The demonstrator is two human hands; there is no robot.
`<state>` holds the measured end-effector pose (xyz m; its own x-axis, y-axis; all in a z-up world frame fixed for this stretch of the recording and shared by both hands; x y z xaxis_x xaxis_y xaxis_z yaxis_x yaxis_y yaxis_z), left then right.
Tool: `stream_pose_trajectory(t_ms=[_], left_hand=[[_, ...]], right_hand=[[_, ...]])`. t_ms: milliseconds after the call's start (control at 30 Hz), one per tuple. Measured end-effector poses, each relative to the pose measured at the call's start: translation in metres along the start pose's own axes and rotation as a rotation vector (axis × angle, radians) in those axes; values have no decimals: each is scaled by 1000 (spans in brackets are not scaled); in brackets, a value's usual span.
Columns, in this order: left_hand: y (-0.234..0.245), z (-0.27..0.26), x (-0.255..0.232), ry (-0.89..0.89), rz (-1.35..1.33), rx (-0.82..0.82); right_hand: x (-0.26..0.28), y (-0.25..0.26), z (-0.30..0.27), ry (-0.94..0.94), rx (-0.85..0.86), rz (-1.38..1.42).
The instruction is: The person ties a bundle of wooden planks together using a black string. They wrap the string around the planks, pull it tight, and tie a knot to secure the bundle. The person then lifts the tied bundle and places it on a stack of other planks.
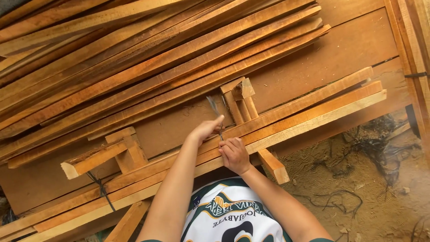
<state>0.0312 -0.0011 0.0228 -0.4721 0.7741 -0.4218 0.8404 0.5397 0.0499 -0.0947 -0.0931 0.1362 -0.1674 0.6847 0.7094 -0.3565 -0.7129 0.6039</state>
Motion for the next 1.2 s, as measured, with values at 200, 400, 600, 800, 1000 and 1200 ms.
stream_pose_trajectory(t_ms=[200,400,600,800,1000,1200], left_hand=[[0,-54,-16,-209,263,-12],[-4,-69,-18,-519,263,-321],[-8,-52,-3,-547,-83,-230],[-6,1,14,-46,-262,-66],[-7,43,32,78,-273,-75],[-11,61,50,89,-258,-113]], right_hand=[[4,1,2,2,-19,-25],[9,6,8,13,-43,-46],[7,1,3,44,-32,-80],[11,4,8,51,-69,-88],[8,6,14,106,-33,-55],[8,0,7,99,-39,-95]])
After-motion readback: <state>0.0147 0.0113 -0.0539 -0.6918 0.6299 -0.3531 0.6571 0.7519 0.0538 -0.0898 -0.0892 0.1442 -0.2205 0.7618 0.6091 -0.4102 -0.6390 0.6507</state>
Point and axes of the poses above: each hand's wrist, its own z-axis towards the middle knuckle, its own y-axis out of the back of the hand, x = y × z, the point moved 4 cm from there along z, towards the middle knuckle, and after that the axes turned 7 degrees about z, right-handed, at the moved point
